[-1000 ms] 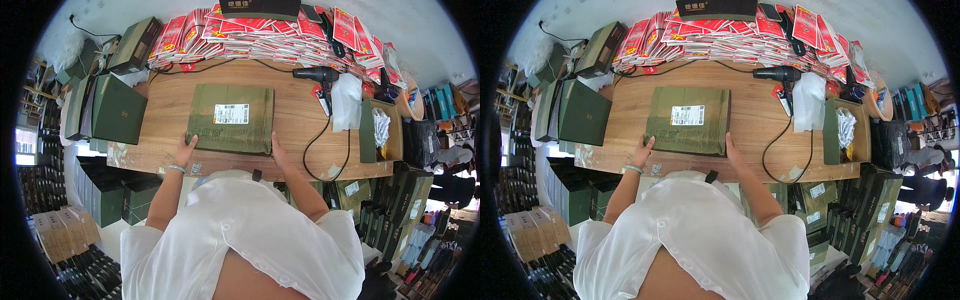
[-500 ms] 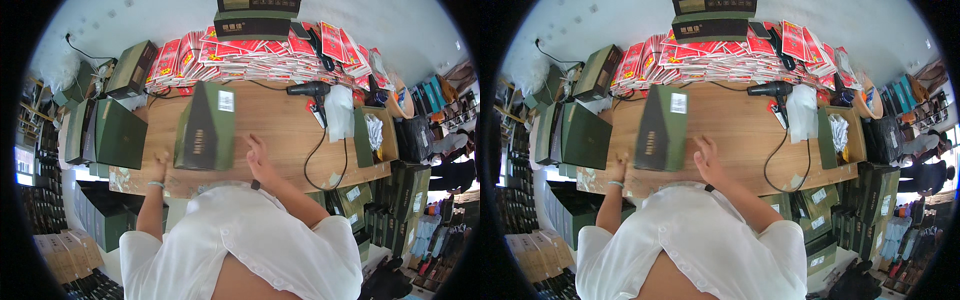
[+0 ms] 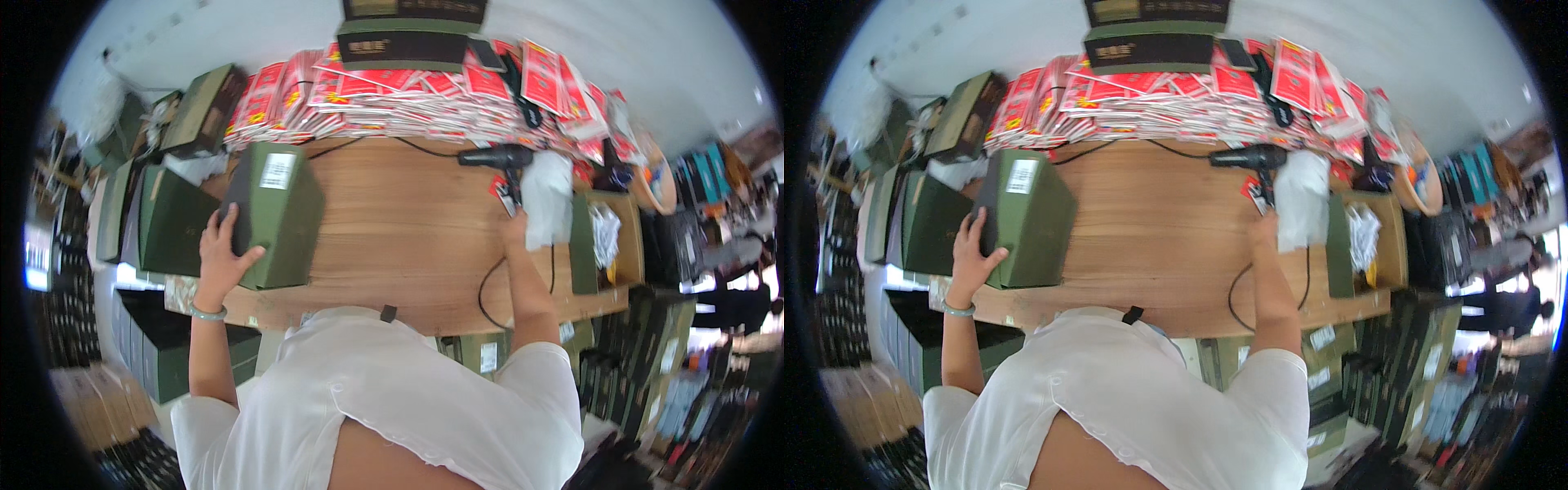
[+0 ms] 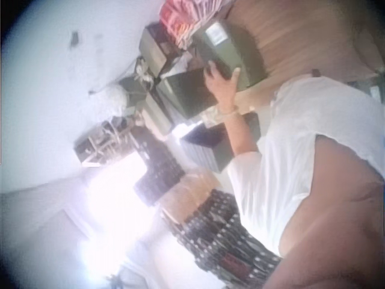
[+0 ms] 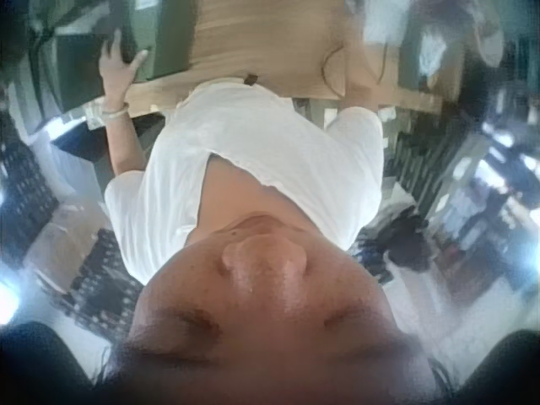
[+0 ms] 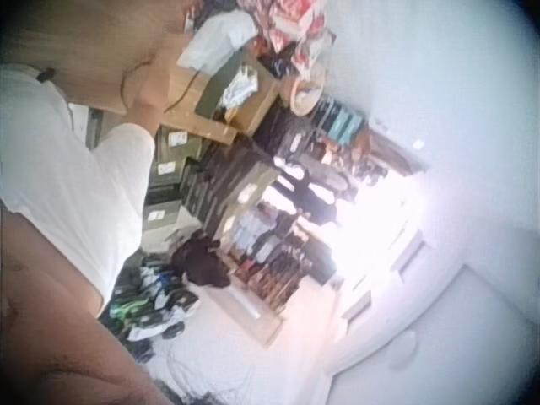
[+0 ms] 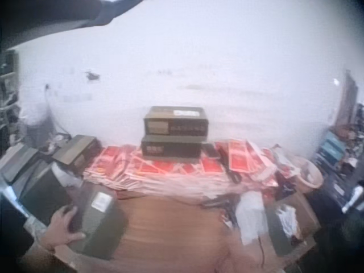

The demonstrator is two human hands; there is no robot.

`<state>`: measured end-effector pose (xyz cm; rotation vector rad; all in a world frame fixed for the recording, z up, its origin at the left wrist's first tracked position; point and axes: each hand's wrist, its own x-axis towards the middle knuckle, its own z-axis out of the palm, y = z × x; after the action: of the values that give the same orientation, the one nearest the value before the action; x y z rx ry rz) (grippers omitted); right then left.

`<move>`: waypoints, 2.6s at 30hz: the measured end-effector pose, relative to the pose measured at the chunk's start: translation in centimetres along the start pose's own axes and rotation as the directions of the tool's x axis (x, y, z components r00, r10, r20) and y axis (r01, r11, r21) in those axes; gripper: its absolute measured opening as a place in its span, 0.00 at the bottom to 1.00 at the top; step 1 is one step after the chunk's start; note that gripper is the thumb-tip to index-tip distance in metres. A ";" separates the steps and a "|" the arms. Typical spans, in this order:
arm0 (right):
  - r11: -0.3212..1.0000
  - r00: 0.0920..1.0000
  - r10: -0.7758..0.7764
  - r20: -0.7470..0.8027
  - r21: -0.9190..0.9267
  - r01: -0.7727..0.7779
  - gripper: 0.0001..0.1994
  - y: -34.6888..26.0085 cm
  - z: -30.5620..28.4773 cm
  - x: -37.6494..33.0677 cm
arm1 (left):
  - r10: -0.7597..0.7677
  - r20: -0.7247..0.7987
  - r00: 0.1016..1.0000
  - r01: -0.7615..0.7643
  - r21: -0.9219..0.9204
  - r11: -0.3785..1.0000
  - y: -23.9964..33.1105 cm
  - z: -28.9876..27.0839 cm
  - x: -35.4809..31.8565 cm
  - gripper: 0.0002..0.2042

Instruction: The person packs items into green cardboard boxes, places tissue paper and product packages inside, closes the boxes, and uses a handheld heat gun to seal labels on the box tops. The person stacks finished boxes on the floor and repeats the process with additional boxes.

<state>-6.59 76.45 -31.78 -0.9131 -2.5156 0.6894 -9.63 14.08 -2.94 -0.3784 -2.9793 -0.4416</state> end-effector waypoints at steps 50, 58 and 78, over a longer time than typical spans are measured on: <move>0.706 0.911 -0.241 0.336 0.705 -0.073 0.20 -33.6 -18.9 -29.4 | 0.181 -0.174 0.968 -0.161 0.119 0.980 -6.7 -2.0 -6.4 0.54; 0.803 0.953 -0.165 0.256 0.596 -0.021 0.21 -38.8 -17.8 -34.9 | 0.280 -0.201 0.939 -0.271 0.072 0.960 -11.6 -2.8 -5.3 0.53; 0.900 0.970 -0.105 0.220 0.435 -0.001 0.20 -43.4 -18.9 -37.6 | 0.283 -0.367 0.886 -0.354 -0.140 0.925 -15.3 -4.3 -2.9 0.47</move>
<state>8.61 28.10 1.15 -0.6280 -2.4146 1.3453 -10.53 -2.00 -3.42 -0.7211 -2.4792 -0.6960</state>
